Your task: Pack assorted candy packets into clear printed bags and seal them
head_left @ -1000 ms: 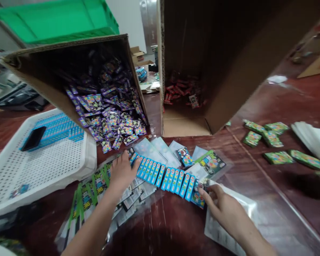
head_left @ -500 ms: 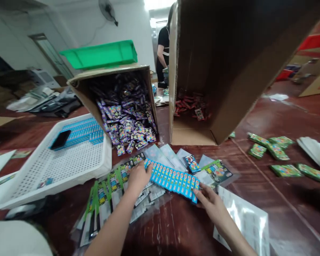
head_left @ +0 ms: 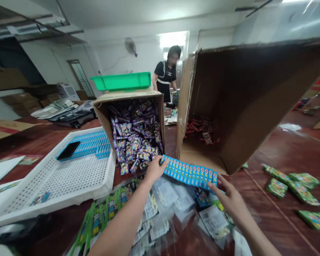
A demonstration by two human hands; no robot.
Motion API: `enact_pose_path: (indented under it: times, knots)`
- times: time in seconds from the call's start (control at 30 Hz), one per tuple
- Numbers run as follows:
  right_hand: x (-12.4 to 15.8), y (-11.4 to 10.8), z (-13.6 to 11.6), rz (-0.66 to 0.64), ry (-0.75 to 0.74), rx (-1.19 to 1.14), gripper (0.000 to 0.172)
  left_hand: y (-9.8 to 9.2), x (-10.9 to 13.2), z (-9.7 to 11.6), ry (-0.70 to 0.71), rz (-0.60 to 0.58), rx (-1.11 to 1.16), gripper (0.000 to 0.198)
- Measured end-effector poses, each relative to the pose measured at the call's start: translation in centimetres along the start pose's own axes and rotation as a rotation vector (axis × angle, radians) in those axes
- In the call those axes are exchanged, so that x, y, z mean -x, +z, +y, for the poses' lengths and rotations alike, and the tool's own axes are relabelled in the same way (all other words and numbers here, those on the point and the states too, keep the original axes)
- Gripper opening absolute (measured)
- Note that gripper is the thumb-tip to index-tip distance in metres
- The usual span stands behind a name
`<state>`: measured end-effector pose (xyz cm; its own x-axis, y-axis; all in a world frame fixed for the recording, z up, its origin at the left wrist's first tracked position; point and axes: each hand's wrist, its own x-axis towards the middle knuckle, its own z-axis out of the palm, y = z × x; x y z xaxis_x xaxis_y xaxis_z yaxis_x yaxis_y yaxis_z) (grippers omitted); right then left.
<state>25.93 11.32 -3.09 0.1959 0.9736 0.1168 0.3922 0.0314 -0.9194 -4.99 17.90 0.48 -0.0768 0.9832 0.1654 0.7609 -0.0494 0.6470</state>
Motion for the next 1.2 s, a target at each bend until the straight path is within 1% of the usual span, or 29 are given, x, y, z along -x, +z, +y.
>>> enact_pose_path:
  times: [0.07, 0.1, 0.17, 0.23, 0.33, 0.4, 0.43, 0.53, 0.6, 0.7, 0.77, 0.83, 0.87, 0.9, 0.93, 0.97, 1.0, 1.03, 1.07, 1.1, 1.13, 1.17, 1.2]
  knots:
    - [-1.8, 0.6, 0.4, -0.078, -0.030, -0.070, 0.066, 0.8, -1.3, -0.2, 0.036, 0.014, 0.035, 0.023]
    - [-2.3, 1.1, 0.6, -0.125, -0.033, -0.106, 0.065, 1.3, -1.5, -0.3, 0.046, 0.015, 0.044, 0.022]
    - [-2.6, 2.4, 0.8, -0.183, -0.051, -0.133, 0.064, 2.2, -1.1, -0.5, 0.045, 0.009, 0.044, 0.021]
    - [-2.1, 3.9, 0.6, -0.209, -0.077, -0.054, 0.063, 3.4, 0.3, -0.4, 0.012, -0.003, 0.019, 0.019]
    - [-1.0, 5.8, -0.3, -0.219, -0.094, 0.207, 0.062, 4.8, 3.2, 0.3, -0.087, -0.005, -0.052, 0.021]
    - [-0.1, 6.6, -0.8, -0.230, -0.079, 0.323, 0.062, 5.1, 5.3, 0.8, -0.170, 0.012, -0.109, 0.025]
    - [0.3, 6.9, -1.0, -0.241, -0.068, 0.343, 0.063, 5.1, 6.2, 1.0, -0.210, 0.020, -0.135, 0.028]
    - [1.5, 7.4, -1.5, -0.287, -0.083, 0.421, 0.061, 4.0, 8.3, 0.9, -0.290, 0.005, -0.188, 0.030]
    - [1.6, 7.9, -2.2, -0.311, -0.122, 0.499, 0.058, 3.1, 8.4, 0.6, -0.309, -0.020, -0.207, 0.030]
    - [0.4, 9.1, -4.1, -0.304, -0.145, 0.558, 0.056, 1.8, 6.4, 0.5, -0.325, -0.015, -0.237, 0.035]
    - [-0.7, 9.5, -5.3, -0.281, -0.139, 0.580, 0.059, 1.0, 4.9, 0.6, -0.322, -0.001, -0.255, 0.046]
    - [-1.0, 8.6, -6.2, -0.251, -0.143, 0.612, 0.066, -0.1, 4.4, 0.7, -0.311, 0.023, -0.273, 0.060]
    - [-0.7, 7.6, -6.5, -0.243, -0.166, 0.615, 0.069, -0.9, 4.9, 0.6, -0.281, 0.026, -0.263, 0.064]
    - [0.0, 6.3, -6.6, -0.253, -0.195, 0.605, 0.070, -2.0, 5.9, 0.5, -0.236, 0.007, -0.230, 0.066]
    - [1.1, 4.6, -6.6, -0.285, -0.241, 0.574, 0.070, -3.2, 7.3, 0.3, -0.164, -0.044, -0.168, 0.067]
    - [2.5, 2.9, -6.5, -0.366, -0.269, 0.520, 0.070, -4.5, 9.1, 0.0, -0.074, -0.162, -0.071, 0.070]
    - [4.1, 1.2, -6.2, -0.480, -0.248, 0.463, 0.068, -5.7, 11.1, -0.4, -0.015, -0.325, 0.023, 0.074]
    - [5.9, -0.2, -5.7, -0.594, -0.206, 0.417, 0.067, -6.7, 13.2, -0.7, 0.034, -0.513, 0.079, 0.084]
    - [7.8, -1.2, -5.2, -0.695, -0.143, 0.382, 0.068, -7.5, 15.2, -1.1, 0.060, -0.627, 0.080, 0.101]
    - [9.7, -1.8, -4.6, -0.774, -0.087, 0.348, 0.074, -7.9, 17.0, -1.5, 0.071, -0.687, 0.059, 0.118]
    - [11.4, -1.9, -4.0, -0.817, -0.057, 0.325, 0.082, -8.0, 18.6, -1.7, 0.092, -0.728, 0.022, 0.133]
    - [13.0, -1.5, -3.5, -0.796, -0.056, 0.330, 0.094, -7.8, 20.0, -1.9, 0.123, -0.740, -0.020, 0.143]
    - [14.3, -0.8, -3.0, -0.752, -0.085, 0.348, 0.107, -7.3, 21.0, -1.9, 0.169, -0.742, -0.055, 0.149]
